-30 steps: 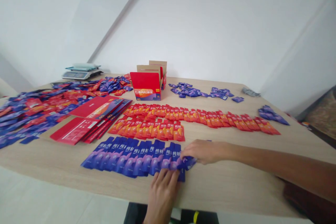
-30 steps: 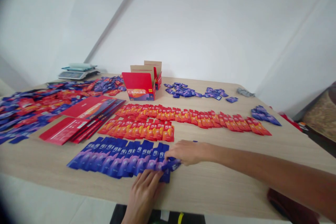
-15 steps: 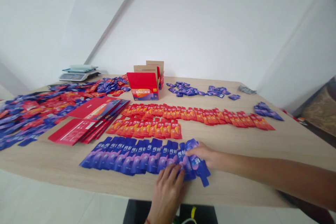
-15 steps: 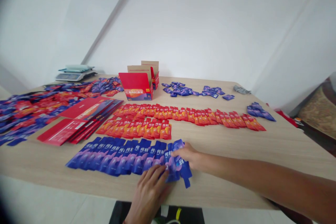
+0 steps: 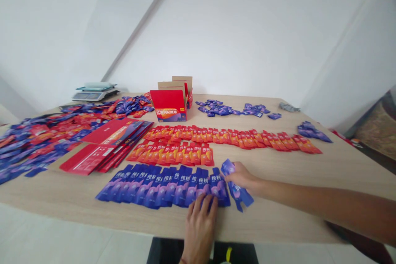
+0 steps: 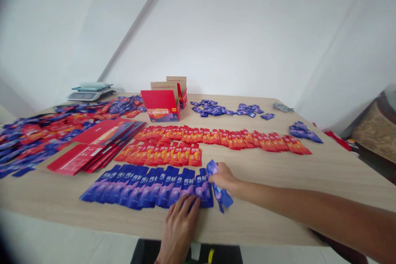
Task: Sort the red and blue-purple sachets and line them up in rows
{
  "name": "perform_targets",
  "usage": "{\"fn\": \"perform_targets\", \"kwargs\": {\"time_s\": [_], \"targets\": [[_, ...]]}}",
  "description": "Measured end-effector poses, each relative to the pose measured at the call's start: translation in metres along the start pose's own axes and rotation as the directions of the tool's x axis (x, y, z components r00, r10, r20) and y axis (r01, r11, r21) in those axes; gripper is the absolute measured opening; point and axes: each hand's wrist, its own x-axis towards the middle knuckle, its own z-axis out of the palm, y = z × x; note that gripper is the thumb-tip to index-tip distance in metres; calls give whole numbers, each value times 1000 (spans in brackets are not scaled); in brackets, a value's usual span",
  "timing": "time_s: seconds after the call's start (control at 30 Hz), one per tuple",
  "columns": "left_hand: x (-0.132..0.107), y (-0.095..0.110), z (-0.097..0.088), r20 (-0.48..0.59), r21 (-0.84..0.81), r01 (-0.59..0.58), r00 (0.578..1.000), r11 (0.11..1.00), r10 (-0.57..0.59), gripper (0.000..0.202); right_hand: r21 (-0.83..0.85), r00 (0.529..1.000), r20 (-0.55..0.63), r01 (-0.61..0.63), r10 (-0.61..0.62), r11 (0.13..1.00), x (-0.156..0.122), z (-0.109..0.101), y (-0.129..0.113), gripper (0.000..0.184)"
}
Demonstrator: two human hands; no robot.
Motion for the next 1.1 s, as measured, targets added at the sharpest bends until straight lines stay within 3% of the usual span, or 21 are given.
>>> {"fn": "perform_targets", "kwargs": {"time_s": [0.17, 0.23, 0.3, 0.37, 0.43, 0.5, 0.53, 0.6, 0.67, 0.7, 0.77, 0.8, 0.87, 0.9, 0.97, 1.0, 1.03, 1.1], "targets": [[6, 1, -10, -11, -59, -12, 1000, 998, 11, 40, 151, 983, -70, -159, 171, 976, 2, -26, -11, 30], [12, 5, -19, 9, -217, -11, 1000, 976, 14, 39, 234, 970, -42, -222, 238, 947, -2, -31, -14, 33], [20, 14, -26, 83, -467, 78, 996, 881, -44, 39, 309, 953, 33, -295, 300, 904, -9, -30, -16, 28], [30, 25, -28, 225, -698, 276, 961, 660, -164, 51, 383, 943, 119, -332, 310, 862, -17, -24, -17, 21], [40, 35, -26, 387, -823, 462, 882, 331, -270, 60, 434, 944, 181, -330, 277, 838, -23, -18, -15, 19], [48, 41, -22, 504, -843, 537, 805, 24, -314, 62, 441, 951, 194, -303, 240, 845, -25, -19, -12, 20], [50, 42, -21, 537, -836, 544, 780, -77, -322, 63, 431, 961, 167, -272, 220, 860, -24, -23, -11, 21], [50, 39, -22, 557, -828, 536, 756, -165, -343, 71, 403, 989, 31, -144, 144, 904, -24, -39, -9, 27], [48, 35, -26, 549, -833, 527, 753, -167, -363, 71, 296, 992, -122, 55, -19, 954, -28, -59, -9, 36], [46, 34, -29, 543, -836, 525, 753, -159, -370, 67, 200, 979, -145, 173, -145, 964, -34, -68, -9, 39], [45, 36, -33, 559, -825, 539, 740, -168, -373, 60, -39, 905, 25, 426, -425, 904, -52, -78, -9, 43], [45, 39, -35, 585, -809, 554, 724, -198, -366, 59, -127, 834, 172, 547, -524, 828, -63, -79, -8, 44], [47, 46, -37, 647, -762, 570, 682, -306, -342, 63, -220, 720, 357, 684, -595, 696, -81, -72, -4, 43], [48, 49, -38, 667, -743, 567, 675, -356, -317, 68, -255, 708, 374, 700, -599, 667, -87, -66, -1, 37], [49, 49, -40, 654, -749, 559, 707, -356, -268, 75, -303, 769, 294, 638, -568, 707, -86, -56, 6, 24], [49, 46, -42, 618, -784, 553, 737, -282, -272, 77, -290, 819, 240, 573, -522, 766, -81, -53, 10, 22], [48, 42, -44, 565, -824, 548, 771, -147, -293, 75, -243, 872, 190, 487, -452, 839, -72, -51, 13, 22], [44, 29, -49, 398, -829, 486, 861, 277, -318, 60, -65, 956, 129, 275, -265, 959, -50, -50, 18, 21]]}}
